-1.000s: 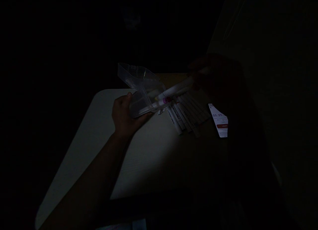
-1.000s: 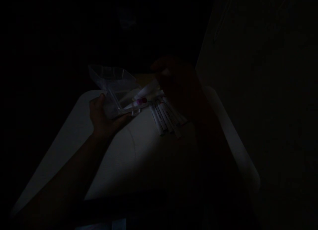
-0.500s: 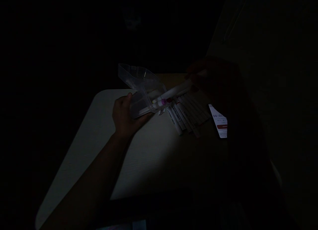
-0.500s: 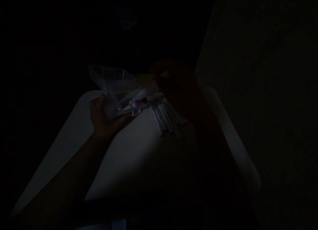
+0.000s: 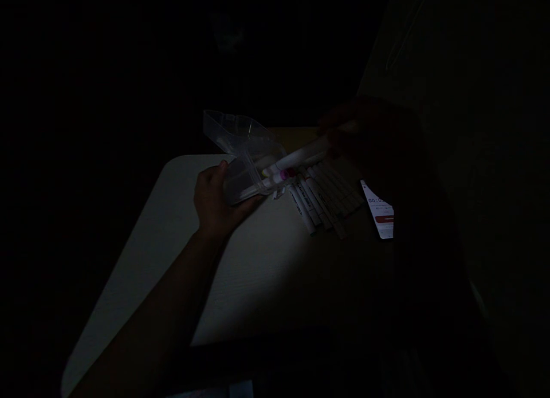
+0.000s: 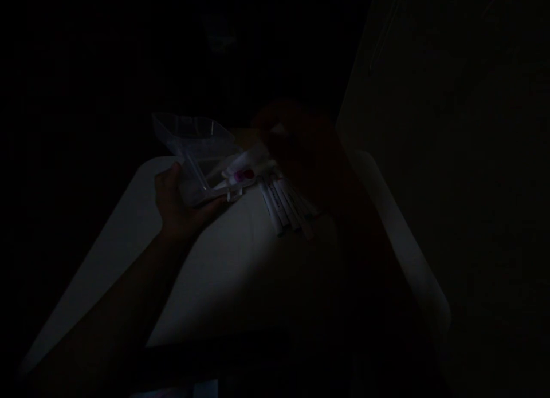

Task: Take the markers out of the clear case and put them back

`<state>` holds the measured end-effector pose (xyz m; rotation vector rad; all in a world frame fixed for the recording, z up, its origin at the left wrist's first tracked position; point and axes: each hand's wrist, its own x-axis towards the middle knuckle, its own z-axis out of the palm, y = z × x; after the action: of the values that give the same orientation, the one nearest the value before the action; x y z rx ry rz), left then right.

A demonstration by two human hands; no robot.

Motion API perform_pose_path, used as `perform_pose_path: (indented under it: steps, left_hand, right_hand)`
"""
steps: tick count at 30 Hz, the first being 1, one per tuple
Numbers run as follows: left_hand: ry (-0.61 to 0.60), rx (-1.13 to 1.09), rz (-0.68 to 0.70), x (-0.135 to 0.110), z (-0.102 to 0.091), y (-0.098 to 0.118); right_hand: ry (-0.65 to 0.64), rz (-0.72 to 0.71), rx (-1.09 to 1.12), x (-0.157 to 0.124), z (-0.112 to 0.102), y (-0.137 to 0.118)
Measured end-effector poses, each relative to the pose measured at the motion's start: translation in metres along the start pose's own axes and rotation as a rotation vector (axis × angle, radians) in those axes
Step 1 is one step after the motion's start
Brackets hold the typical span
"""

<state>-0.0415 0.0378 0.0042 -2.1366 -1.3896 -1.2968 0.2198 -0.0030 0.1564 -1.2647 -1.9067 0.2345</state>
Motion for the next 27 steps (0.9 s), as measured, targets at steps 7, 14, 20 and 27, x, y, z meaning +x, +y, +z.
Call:
perform_pose_path:
  steps: [7,14,20,27]
  left_hand:
    - [-0.010,0.003,-0.010,0.002,0.000,0.001]
    - [-0.005,0.032,0.007,0.003,-0.002,0.002]
    - [0.002,-0.020,-0.017,0.003,-0.003,0.004]
    - [-0.024,-0.042,-0.084,0.003,-0.004,0.005]
  right_hand:
    - [-0.095,0.002,0.029,-0.001,-0.005,-0.011]
    - [-0.120,-0.101,0.118,-0.002,0.004,-0.007]
    - [-0.249,-0.064,0.131,-0.002,0.004,-0.011]
    - [-0.337,-0.143,0.103,-0.001,0.016,-0.011]
